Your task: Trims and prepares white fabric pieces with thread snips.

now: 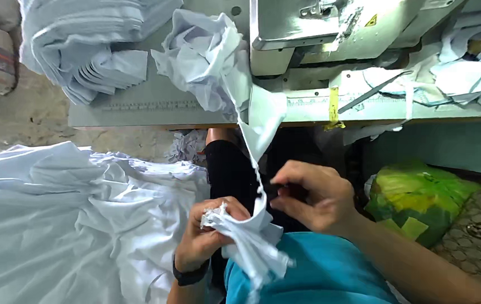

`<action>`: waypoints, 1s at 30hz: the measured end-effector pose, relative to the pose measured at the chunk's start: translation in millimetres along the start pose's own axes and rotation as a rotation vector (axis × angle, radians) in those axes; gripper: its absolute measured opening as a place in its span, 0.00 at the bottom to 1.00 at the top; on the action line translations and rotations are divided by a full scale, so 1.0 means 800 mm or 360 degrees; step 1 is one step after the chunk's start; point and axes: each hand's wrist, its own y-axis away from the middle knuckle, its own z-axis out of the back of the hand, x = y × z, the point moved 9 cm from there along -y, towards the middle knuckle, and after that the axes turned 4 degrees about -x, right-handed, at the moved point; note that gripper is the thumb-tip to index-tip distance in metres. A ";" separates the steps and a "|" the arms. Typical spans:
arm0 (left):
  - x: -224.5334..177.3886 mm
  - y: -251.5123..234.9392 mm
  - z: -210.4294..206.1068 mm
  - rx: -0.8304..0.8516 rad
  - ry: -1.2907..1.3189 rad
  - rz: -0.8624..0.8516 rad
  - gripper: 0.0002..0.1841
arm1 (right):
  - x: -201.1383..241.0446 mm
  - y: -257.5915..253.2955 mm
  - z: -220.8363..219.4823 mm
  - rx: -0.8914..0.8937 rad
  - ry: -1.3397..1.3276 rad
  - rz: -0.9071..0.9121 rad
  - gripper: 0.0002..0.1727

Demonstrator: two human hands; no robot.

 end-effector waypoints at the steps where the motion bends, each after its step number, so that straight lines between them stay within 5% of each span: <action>1: 0.004 0.005 0.003 -0.0027 0.0131 0.0060 0.11 | 0.005 0.005 -0.001 0.0005 -0.0039 -0.0004 0.13; 6: 0.036 0.005 0.042 -0.0248 0.0133 0.0164 0.09 | -0.005 0.001 -0.013 0.0006 -0.0195 -0.0040 0.11; 16: 0.042 -0.098 0.042 0.0000 0.0442 -0.0116 0.10 | 0.014 -0.044 -0.023 0.0163 -0.0289 0.0101 0.10; 21: 0.060 -0.111 0.046 0.0063 0.0551 0.0016 0.47 | 0.018 -0.055 -0.021 0.0242 -0.0293 0.0101 0.09; 28: 0.060 -0.120 0.027 0.0128 0.0698 -0.0058 0.19 | 0.008 -0.052 -0.023 0.0249 -0.0657 -0.0140 0.11; 30: 0.060 -0.107 0.039 -0.0041 0.0431 -0.0030 0.12 | 0.008 -0.053 -0.014 0.0212 -0.0577 -0.0153 0.10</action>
